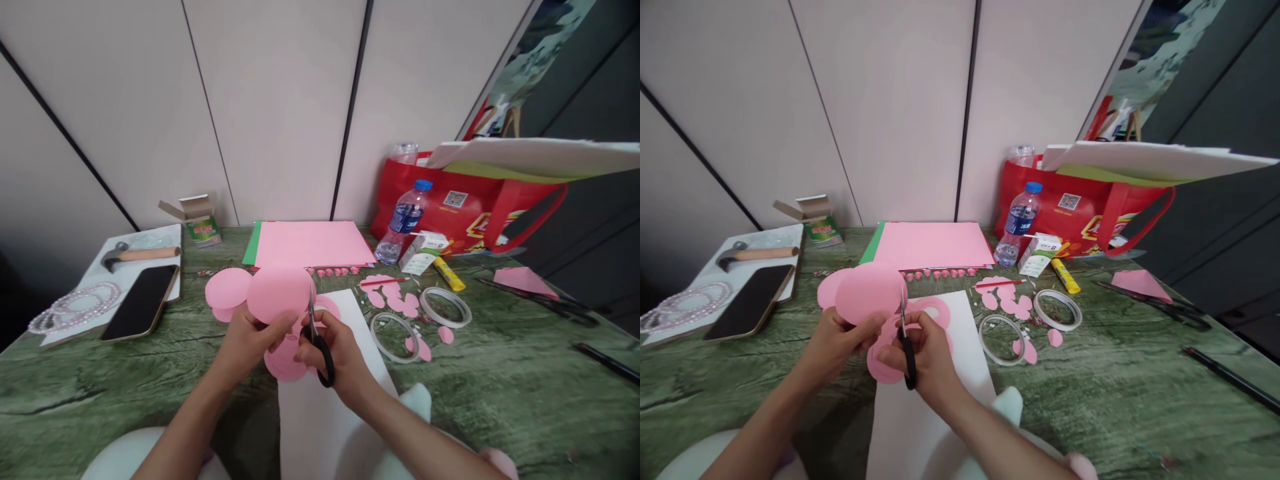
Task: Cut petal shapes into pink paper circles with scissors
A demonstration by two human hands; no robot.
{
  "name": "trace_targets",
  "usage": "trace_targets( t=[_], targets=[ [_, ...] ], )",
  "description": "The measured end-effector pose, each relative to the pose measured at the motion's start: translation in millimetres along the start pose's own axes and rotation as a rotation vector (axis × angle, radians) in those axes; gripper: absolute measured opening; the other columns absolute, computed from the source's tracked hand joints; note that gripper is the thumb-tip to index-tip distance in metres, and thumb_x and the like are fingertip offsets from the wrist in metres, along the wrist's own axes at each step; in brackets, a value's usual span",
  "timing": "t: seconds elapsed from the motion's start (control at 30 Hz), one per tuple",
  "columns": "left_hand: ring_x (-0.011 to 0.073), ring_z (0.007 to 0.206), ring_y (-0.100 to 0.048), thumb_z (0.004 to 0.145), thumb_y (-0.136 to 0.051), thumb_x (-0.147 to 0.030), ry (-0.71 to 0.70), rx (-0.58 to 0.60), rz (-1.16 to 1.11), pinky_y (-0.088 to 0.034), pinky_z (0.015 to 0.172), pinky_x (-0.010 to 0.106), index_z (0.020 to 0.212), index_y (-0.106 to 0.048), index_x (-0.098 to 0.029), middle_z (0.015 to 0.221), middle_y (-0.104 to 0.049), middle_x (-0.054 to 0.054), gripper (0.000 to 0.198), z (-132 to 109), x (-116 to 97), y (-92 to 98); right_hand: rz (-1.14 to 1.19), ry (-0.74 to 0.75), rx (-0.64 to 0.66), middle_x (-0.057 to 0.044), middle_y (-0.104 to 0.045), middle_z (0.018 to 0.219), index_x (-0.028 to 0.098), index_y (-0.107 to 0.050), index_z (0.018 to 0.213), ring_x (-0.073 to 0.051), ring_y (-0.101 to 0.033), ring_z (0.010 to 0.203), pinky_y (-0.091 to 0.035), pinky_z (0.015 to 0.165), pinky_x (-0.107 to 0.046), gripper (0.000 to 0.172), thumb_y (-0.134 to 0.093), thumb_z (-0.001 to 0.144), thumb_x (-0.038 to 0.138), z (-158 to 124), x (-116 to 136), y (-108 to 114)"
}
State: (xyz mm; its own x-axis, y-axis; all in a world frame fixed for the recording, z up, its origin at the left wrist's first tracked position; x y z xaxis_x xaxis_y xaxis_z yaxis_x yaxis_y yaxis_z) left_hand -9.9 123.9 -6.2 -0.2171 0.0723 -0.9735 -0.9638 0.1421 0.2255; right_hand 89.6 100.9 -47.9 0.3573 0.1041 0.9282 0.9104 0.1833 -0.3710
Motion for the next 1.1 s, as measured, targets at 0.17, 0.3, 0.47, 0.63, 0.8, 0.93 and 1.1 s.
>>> trace_targets(
  t=[0.17, 0.3, 0.47, 0.63, 0.8, 0.93, 1.1],
  targets=[
    [0.0035, 0.036, -0.032, 0.071, -0.055, -0.032, -0.005, 0.001, -0.014, -0.024, 0.036, 0.017, 0.041, -0.042, -0.013, 0.036, -0.037, -0.006, 0.037, 2, 2, 0.9, -0.044, -0.001, -0.020, 0.008, -0.051, 0.048, 0.018, -0.044, 0.077, -0.007, -0.044, 0.042, -0.034, 0.040, -0.018, 0.029, -0.065, 0.057, 0.018, 0, 1, 1],
    [0.0046, 0.037, -0.036, 0.073, -0.051, -0.036, -0.002, -0.032, -0.005, -0.027, 0.036, 0.017, 0.044, -0.044, -0.014, 0.039, -0.041, -0.004, 0.037, 3, 3, 1.0, -0.065, 0.001, -0.013, 0.009, -0.050, 0.046, 0.018, -0.042, 0.076, -0.008, -0.046, 0.042, -0.036, 0.042, -0.019, 0.028, -0.064, 0.058, 0.022, -2, 1, -2],
    [0.0071, 0.038, -0.040, 0.070, -0.053, -0.034, 0.016, -0.060, 0.079, -0.032, 0.038, 0.018, 0.046, -0.049, -0.014, 0.039, -0.045, -0.003, 0.031, 0, 1, -1.8, -0.104, 0.012, 0.030, 0.008, -0.049, 0.051, 0.019, -0.042, 0.076, -0.006, -0.041, 0.044, -0.032, 0.043, -0.019, 0.034, -0.068, 0.056, 0.026, -3, -2, -7],
    [0.0110, 0.045, -0.048, 0.066, -0.058, -0.033, 0.028, -0.092, 0.092, -0.039, 0.042, 0.020, 0.065, -0.059, -0.013, 0.050, -0.055, -0.001, 0.019, -2, 0, 0.7, -0.066, -0.021, 0.069, 0.007, -0.047, 0.056, 0.020, -0.040, 0.082, -0.006, -0.038, 0.047, -0.030, 0.044, -0.018, 0.043, -0.072, 0.054, 0.025, -4, -2, -10],
    [0.0111, 0.046, -0.049, 0.064, -0.060, -0.033, 0.049, -0.062, 0.084, -0.038, 0.039, 0.019, 0.067, -0.055, -0.014, 0.053, -0.056, -0.001, 0.020, -1, 1, -0.9, -0.036, -0.009, 0.047, 0.006, -0.048, 0.063, 0.020, -0.038, 0.090, -0.009, -0.044, 0.055, -0.035, 0.052, -0.021, 0.054, -0.075, 0.051, 0.022, -2, 5, -7],
    [0.0085, 0.040, -0.042, 0.065, -0.059, -0.033, 0.040, -0.043, 0.116, -0.035, 0.036, 0.018, 0.064, -0.053, -0.015, 0.047, -0.050, -0.003, 0.020, 0, 0, -1.2, -0.023, -0.002, 0.036, 0.005, -0.049, 0.066, 0.021, -0.037, 0.093, -0.010, -0.045, 0.059, -0.035, 0.054, -0.021, 0.056, -0.074, 0.051, 0.020, -2, 5, -6],
    [0.0080, 0.040, -0.041, 0.065, -0.059, -0.034, 0.052, -0.041, 0.083, -0.032, 0.035, 0.017, 0.063, -0.052, -0.014, 0.045, -0.048, -0.003, 0.021, -1, 4, -0.3, 0.007, -0.032, 0.019, 0.007, -0.048, 0.061, 0.021, -0.035, 0.094, -0.008, -0.042, 0.053, -0.033, 0.050, -0.019, 0.058, -0.074, 0.051, 0.022, -2, 1, -4]
  ],
)
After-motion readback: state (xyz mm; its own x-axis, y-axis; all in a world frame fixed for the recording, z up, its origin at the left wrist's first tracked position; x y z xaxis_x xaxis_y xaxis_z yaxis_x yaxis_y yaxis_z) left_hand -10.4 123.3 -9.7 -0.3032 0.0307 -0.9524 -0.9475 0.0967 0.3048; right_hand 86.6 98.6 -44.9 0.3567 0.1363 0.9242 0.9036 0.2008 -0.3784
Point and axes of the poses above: each hand's wrist, its own z-axis towards the middle knuckle, its own y-axis out of the back of the hand, x = y × z, the point moved 10 cm from there along z, towards the middle knuckle
